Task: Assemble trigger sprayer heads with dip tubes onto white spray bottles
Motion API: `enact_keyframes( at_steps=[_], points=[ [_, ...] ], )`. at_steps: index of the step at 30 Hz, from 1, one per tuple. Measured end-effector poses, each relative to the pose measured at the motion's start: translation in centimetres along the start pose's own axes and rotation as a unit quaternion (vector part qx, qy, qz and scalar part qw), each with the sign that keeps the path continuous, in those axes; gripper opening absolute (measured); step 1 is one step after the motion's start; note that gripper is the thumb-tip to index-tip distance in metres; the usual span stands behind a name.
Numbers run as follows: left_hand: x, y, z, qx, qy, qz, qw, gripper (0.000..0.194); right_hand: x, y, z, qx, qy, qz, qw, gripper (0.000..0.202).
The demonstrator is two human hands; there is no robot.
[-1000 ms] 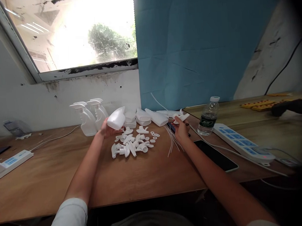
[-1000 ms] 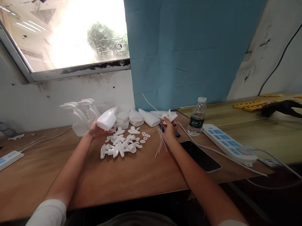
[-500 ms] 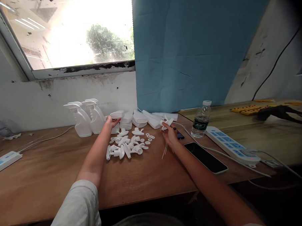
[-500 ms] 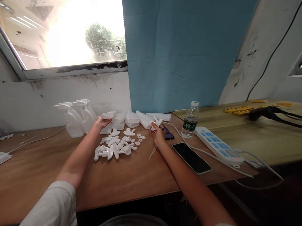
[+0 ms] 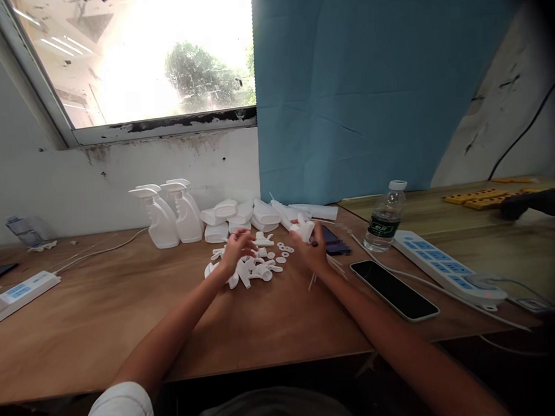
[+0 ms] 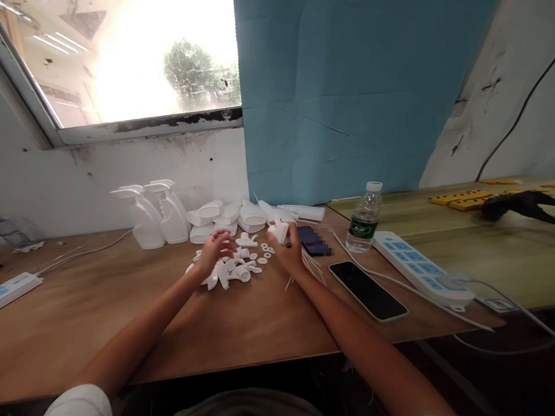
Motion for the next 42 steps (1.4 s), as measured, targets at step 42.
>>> enact_keyframes(
  at_steps=[42],
  points=[
    [5.1,0.1,-1.1,-0.316,-0.075,-0.259,0.910,0.017,5.1,-2.8,-7.4,0.265,-0.367,0.361,0.815,0.027]
  ],
)
Point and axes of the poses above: each hand's wrist, its own x-axis away from the middle knuckle, its own z-axis out of the back of the hand, y = z × x, the point moved 6 cm from there along -x, towards the middle knuckle, and after that the axes turned 1 degree about -y, right-handed, at the moved point
